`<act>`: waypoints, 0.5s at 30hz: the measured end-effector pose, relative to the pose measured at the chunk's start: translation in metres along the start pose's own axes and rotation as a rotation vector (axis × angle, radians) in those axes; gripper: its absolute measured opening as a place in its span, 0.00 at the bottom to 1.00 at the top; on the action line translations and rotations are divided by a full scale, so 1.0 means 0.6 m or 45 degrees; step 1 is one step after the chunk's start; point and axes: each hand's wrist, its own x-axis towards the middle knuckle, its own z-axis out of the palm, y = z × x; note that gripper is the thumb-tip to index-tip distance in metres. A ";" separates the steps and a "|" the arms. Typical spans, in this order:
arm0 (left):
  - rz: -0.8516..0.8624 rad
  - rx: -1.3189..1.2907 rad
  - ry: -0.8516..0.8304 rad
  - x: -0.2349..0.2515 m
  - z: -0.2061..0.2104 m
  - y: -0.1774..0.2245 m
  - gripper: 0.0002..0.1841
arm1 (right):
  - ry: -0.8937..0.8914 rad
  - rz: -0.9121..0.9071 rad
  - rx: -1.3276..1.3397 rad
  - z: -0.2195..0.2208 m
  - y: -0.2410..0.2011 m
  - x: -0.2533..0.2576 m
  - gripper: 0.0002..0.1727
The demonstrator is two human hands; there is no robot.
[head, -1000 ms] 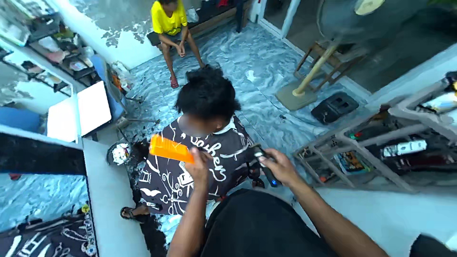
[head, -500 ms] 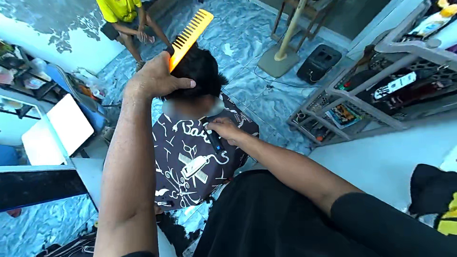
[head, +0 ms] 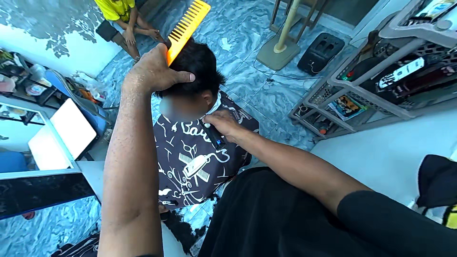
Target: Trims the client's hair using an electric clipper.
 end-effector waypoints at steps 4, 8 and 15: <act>0.021 -0.002 -0.008 0.003 0.000 0.001 0.45 | -0.027 -0.043 0.064 0.001 -0.011 -0.005 0.16; 0.010 0.000 -0.006 0.004 0.002 -0.002 0.46 | -0.023 -0.081 0.050 0.003 -0.018 -0.007 0.16; -0.014 0.018 -0.007 0.005 0.001 -0.001 0.46 | -0.011 -0.158 0.079 0.004 -0.019 -0.005 0.16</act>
